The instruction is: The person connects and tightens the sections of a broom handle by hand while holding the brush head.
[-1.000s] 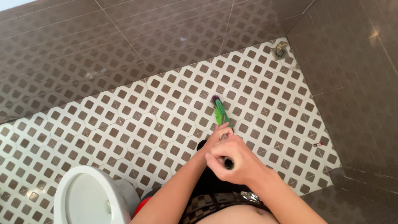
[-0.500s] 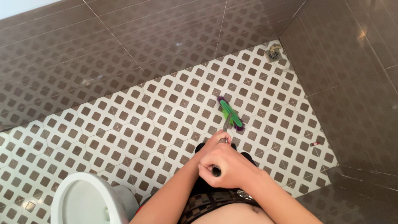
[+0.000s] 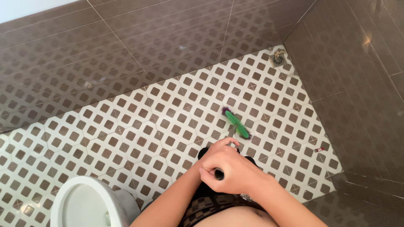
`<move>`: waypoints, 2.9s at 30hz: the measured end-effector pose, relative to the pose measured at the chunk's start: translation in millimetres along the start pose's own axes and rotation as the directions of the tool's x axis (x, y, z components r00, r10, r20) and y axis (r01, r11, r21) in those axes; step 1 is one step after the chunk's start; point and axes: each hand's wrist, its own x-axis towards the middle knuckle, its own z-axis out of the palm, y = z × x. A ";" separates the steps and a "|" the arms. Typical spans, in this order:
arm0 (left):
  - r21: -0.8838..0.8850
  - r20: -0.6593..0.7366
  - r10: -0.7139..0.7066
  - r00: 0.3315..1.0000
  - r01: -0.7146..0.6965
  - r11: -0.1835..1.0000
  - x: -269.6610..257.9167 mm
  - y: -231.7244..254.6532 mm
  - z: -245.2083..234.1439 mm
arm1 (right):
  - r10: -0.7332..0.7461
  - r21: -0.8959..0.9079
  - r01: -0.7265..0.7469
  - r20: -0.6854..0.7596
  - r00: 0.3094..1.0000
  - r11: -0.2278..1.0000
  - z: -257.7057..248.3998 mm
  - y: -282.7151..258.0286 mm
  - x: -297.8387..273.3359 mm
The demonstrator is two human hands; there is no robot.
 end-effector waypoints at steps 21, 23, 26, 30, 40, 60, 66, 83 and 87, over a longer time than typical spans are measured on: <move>0.287 -0.716 0.256 0.650 -0.061 0.956 -34.9 39.2 -28.3 | -0.156 0.255 0.172 -0.084 0.984 0.952 -39.9 -6.1 48.5; 0.356 -0.749 0.307 0.587 -0.035 0.934 -29.5 49.7 -38.2 | -0.201 0.275 0.215 -0.077 0.977 0.937 -47.4 -0.6 61.4; 0.393 -0.792 0.317 0.521 0.038 0.919 -18.1 60.1 -60.0 | -0.181 0.366 0.192 -0.067 0.981 0.910 -58.4 8.4 82.5; 0.351 -0.821 0.258 0.509 0.093 0.932 -4.3 60.1 -97.2 | -0.228 0.456 0.266 -0.138 0.964 0.849 -62.1 28.1 113.2; 0.337 -0.806 0.250 0.536 0.068 0.939 60.7 32.8 -154.3 | -0.018 0.339 0.039 -0.065 0.998 0.940 -80.6 67.7 177.5; -0.777 -0.216 -0.127 0.968 -0.092 0.622 149.4 12.2 -166.1 | 0.014 0.051 -0.010 -0.075 0.997 0.999 -92.5 42.3 210.8; -0.323 -0.520 0.023 0.854 -0.222 0.920 120.3 17.8 -123.0 | 0.139 -0.181 -0.133 0.023 0.990 0.975 -63.3 34.7 208.7; 0.274 -0.581 0.207 0.787 -0.050 0.960 42.7 96.8 -156.4 | 0.016 0.226 0.019 -0.151 0.988 0.974 -107.1 9.3 175.5; 0.512 -0.606 0.368 0.705 -0.009 0.859 24.0 83.0 -172.4 | 0.066 0.291 -0.012 -0.177 0.982 0.957 -87.4 20.3 177.0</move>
